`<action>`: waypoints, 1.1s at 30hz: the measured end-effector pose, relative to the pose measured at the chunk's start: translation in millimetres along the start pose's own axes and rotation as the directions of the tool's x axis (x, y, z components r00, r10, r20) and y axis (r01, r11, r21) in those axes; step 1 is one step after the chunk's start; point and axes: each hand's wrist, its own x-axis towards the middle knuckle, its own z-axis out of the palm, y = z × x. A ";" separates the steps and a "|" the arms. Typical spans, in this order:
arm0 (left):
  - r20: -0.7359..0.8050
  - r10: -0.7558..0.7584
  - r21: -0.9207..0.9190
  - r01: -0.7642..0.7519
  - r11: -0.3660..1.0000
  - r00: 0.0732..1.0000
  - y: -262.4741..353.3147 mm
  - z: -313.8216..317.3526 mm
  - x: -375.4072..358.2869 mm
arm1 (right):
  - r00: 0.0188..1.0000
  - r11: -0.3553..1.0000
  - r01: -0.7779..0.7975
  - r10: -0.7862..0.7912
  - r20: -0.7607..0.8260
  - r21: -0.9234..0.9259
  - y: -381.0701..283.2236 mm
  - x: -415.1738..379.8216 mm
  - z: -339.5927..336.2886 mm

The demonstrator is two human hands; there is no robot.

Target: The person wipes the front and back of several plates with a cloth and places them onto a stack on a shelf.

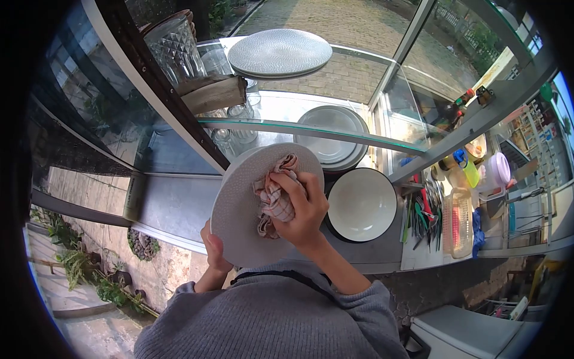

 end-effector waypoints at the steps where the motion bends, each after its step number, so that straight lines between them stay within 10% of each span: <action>1: 0.034 0.005 0.005 -0.005 1.000 0.999 1.5 2.5 1.9 | 1.000 0.998 0.029 -0.029 0.004 0.052 -12.0 1.4 1.1; 11: -0.217 0.042 -0.043 -0.052 0.998 0.975 -14.3 -13.8 -5.0 | 0.908 0.958 0.285 -0.277 0.314 0.022 12.5 -48.3 -10.2; 19: 0.021 0.070 0.017 -0.071 0.997 0.997 -0.7 1.2 -20.1 | 0.989 0.996 0.088 -0.083 -0.124 0.033 17.5 34.1 -0.3; 27: -0.001 -0.020 0.016 0.020 1.000 1.000 -9.3 4.0 -19.0 | 0.884 0.894 0.426 -0.444 0.144 0.141 -32.2 -16.1 7.8; 33: -0.022 -0.091 0.008 0.091 0.996 0.996 6.8 1.9 -21.0 | 0.998 0.999 0.046 -0.046 0.035 0.017 14.2 17.3 13.4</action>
